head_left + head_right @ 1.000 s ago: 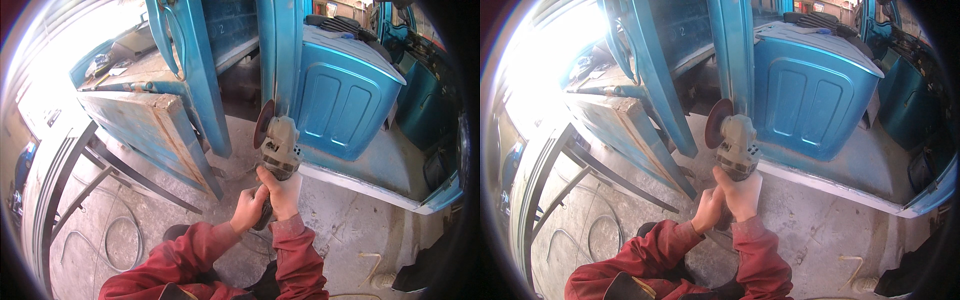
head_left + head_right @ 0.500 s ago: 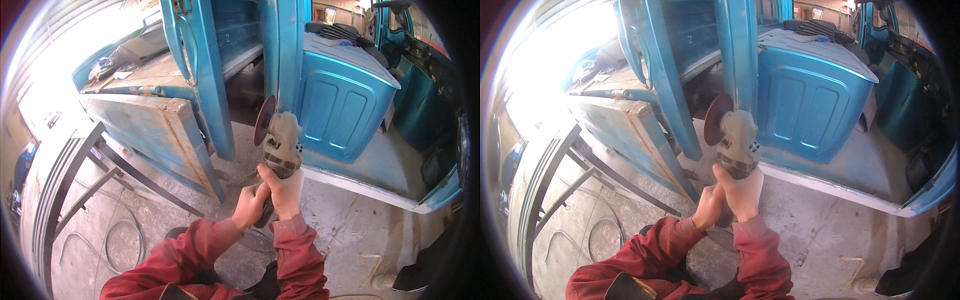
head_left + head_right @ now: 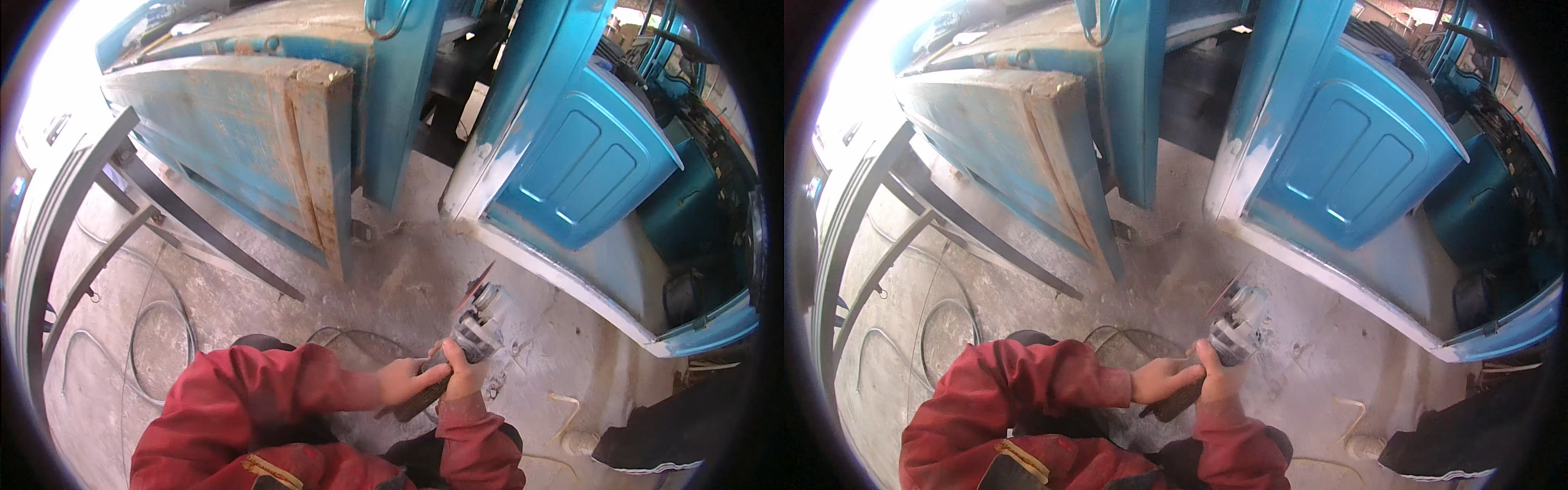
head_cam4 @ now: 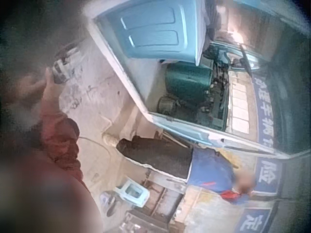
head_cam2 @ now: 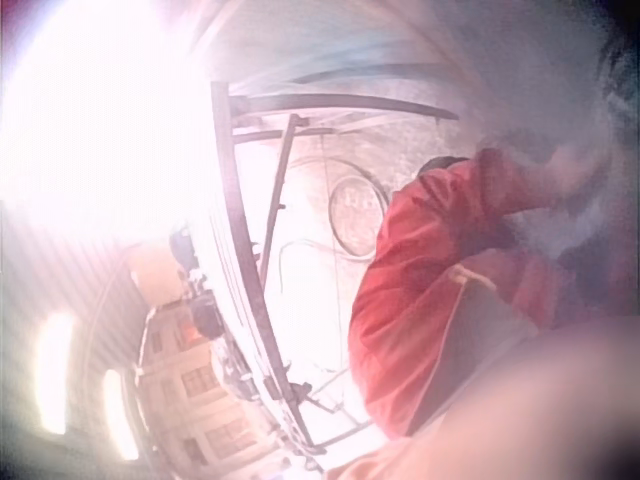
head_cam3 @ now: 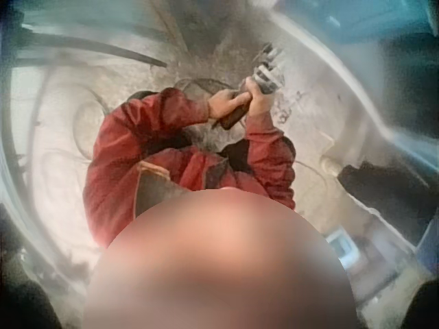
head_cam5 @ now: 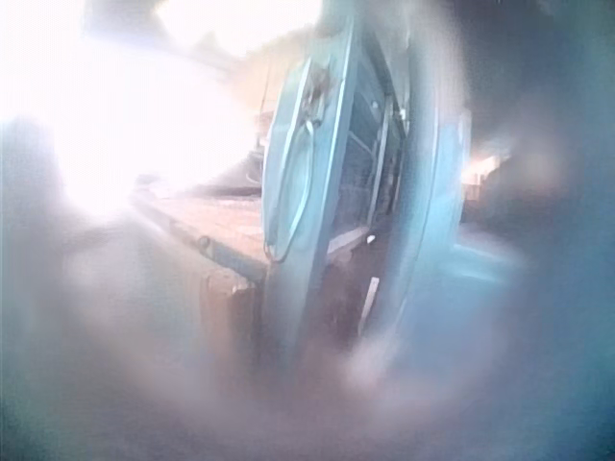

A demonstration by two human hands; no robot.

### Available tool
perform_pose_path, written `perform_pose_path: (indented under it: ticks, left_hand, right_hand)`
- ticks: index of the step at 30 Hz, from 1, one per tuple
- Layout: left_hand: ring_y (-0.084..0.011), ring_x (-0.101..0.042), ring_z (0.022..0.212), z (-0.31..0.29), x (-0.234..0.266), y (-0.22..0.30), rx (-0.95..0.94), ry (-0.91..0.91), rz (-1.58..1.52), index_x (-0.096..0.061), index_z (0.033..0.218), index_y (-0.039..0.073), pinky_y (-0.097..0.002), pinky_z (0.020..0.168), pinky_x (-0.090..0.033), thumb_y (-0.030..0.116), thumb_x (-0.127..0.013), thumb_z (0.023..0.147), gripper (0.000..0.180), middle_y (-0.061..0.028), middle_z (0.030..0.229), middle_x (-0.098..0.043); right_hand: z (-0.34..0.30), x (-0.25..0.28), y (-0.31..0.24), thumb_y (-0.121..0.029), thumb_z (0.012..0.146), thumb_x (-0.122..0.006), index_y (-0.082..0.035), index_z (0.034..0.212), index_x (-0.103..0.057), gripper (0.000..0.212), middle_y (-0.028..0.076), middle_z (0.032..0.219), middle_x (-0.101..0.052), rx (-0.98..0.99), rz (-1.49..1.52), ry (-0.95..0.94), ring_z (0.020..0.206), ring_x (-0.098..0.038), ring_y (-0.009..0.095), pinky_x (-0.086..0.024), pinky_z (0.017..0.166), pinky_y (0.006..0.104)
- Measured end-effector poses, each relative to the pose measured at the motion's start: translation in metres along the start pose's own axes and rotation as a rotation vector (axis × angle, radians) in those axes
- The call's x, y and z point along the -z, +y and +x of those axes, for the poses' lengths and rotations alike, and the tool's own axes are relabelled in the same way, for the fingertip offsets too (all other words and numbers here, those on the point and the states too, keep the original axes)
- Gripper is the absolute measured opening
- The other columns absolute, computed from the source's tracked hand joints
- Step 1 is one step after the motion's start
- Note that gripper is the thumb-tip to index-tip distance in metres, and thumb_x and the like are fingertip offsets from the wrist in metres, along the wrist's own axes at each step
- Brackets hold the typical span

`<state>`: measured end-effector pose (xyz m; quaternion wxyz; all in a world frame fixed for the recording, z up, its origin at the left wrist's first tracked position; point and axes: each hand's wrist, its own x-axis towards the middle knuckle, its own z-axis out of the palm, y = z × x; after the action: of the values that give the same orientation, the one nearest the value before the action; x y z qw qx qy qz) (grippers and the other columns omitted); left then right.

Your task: The person uses an angle grinder with a sanding disc to sand the white-painted door frame of a teal three-wheeled vehicle. They pause to touch the surface, then change the sanding disc and continue sanding the lower door edge.

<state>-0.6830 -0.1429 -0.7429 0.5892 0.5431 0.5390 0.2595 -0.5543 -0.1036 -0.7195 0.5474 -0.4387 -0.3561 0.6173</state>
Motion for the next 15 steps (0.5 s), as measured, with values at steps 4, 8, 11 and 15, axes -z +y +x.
perform_pose_path:
  ticks: [4, 8, 11, 15]
  left_hand:
    - [-0.0433, -0.066, 0.093, -0.015, 0.007, -0.014, 0.048, -0.212, 0.354, -0.047, 0.129, -0.003, -0.0473, 0.081, -0.051, 0.068, -0.049, 0.092, 0.08, -0.0258, 0.098, -0.068]
    - [-0.0446, -0.066, 0.086, -0.035, 0.014, -0.023, -0.016, -0.354, 0.477, -0.031, 0.138, -0.003, -0.05, 0.073, -0.052, 0.062, -0.062, 0.085, 0.09, -0.0288, 0.092, -0.066]
    - [-0.0439, -0.067, 0.082, -0.048, 0.016, -0.026, -0.131, -0.372, 0.528, -0.007, 0.152, -0.001, -0.0477, 0.067, -0.053, 0.051, -0.072, 0.079, 0.11, -0.028, 0.097, -0.065]
    - [-0.0379, -0.068, 0.075, -0.051, 0.015, -0.032, -0.263, -0.415, 0.696, -0.005, 0.157, 0.004, -0.045, 0.062, -0.055, 0.04, -0.074, 0.076, 0.112, -0.0223, 0.092, -0.064]
  right_hand:
    - [-0.011, 0.018, 0.027, -0.011, 0.081, -0.073, 0.001, 0.093, -0.061, 0.021, 0.012, 0.078, -0.065, -0.246, -0.083, 0.176, 0.066, -0.066, 0.025, -0.054, 0.062, 0.0372]
    - [-0.018, 0.029, 0.044, -0.016, 0.082, -0.072, 0.0, 0.092, -0.062, 0.022, 0.012, 0.078, -0.066, -0.463, -0.017, 0.246, 0.065, -0.066, 0.026, -0.055, 0.061, 0.0372]
    - [-0.019, 0.035, 0.053, -0.021, 0.083, -0.071, -0.001, 0.093, -0.062, 0.024, 0.012, 0.078, -0.066, -0.561, 0.0, 0.304, 0.064, -0.066, 0.026, -0.055, 0.06, 0.0368]
    - [-0.013, 0.045, 0.065, -0.025, 0.084, -0.07, -0.003, 0.093, -0.062, 0.025, 0.012, 0.078, -0.066, -0.637, 0.045, 0.355, 0.067, -0.065, 0.027, -0.055, 0.063, 0.0391]
